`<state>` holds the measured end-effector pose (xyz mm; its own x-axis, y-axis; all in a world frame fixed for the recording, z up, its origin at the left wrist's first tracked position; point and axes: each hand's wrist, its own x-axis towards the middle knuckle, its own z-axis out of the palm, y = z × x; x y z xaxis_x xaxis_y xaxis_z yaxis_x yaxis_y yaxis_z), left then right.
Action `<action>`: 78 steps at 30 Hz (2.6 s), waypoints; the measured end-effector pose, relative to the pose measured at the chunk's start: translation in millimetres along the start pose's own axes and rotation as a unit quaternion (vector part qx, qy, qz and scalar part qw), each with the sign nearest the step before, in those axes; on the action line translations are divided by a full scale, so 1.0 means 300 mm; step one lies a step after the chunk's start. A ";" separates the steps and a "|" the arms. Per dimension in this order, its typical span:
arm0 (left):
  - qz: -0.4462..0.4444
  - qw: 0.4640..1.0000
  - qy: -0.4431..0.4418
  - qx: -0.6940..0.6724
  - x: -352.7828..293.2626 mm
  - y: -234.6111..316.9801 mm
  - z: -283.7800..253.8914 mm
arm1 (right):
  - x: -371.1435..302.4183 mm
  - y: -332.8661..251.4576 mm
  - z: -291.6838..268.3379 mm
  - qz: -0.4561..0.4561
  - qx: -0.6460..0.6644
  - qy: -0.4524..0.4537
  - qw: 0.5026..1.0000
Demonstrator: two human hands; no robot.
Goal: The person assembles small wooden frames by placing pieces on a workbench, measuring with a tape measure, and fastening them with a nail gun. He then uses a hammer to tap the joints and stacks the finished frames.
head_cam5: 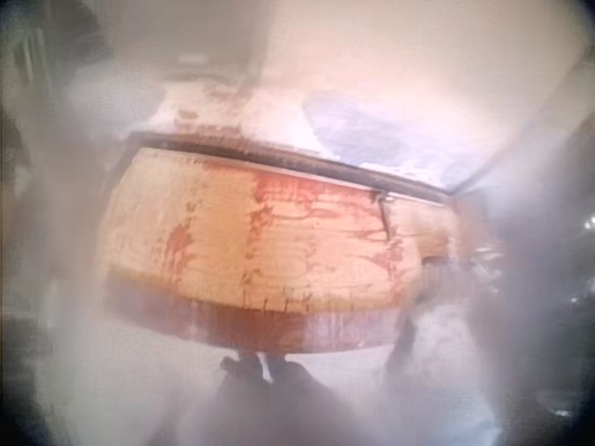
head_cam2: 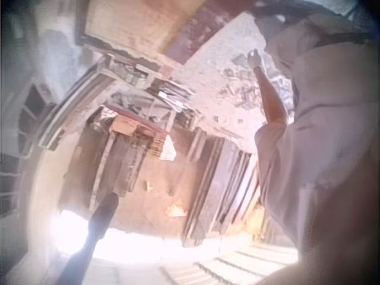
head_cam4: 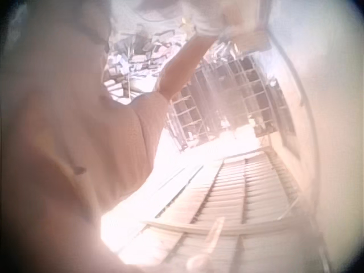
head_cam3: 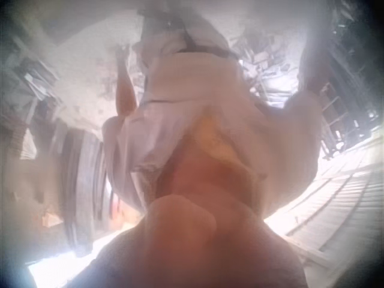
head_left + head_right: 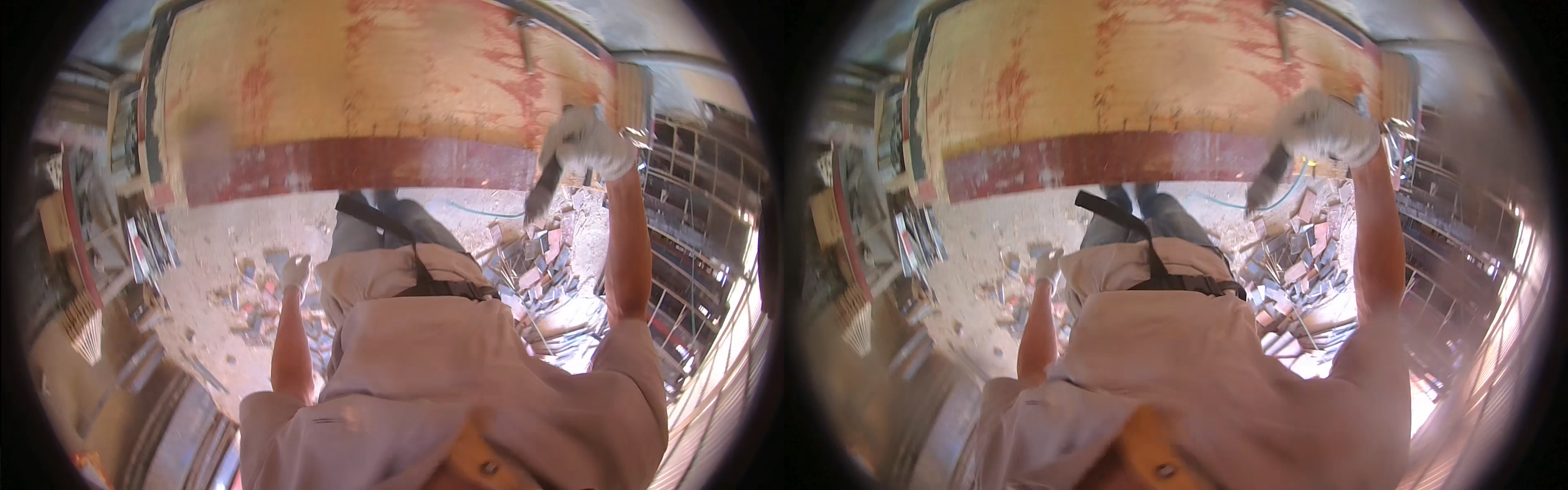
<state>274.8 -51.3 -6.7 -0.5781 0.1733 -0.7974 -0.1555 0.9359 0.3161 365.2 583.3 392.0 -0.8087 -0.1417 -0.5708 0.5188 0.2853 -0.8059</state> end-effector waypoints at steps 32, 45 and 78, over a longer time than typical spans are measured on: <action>0.473 0.767 -0.058 -0.430 -0.308 1.365 -0.358 | 0.702 0.275 0.452 0.042 0.592 0.038 0.804; 0.155 0.766 -0.024 -0.624 0.100 1.267 -0.494 | 1.188 -0.048 0.515 0.023 0.053 0.322 0.945; 0.056 0.747 -0.151 -0.645 0.090 1.200 -0.580 | 2.283 -0.692 -1.391 -0.157 -0.121 0.438 0.877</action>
<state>63.8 236.8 175.0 -0.4695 0.4715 -0.7464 -0.8744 -0.1316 0.4669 -412.1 822.5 233.9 -0.8583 0.5036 0.0986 0.2446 0.5703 -0.7842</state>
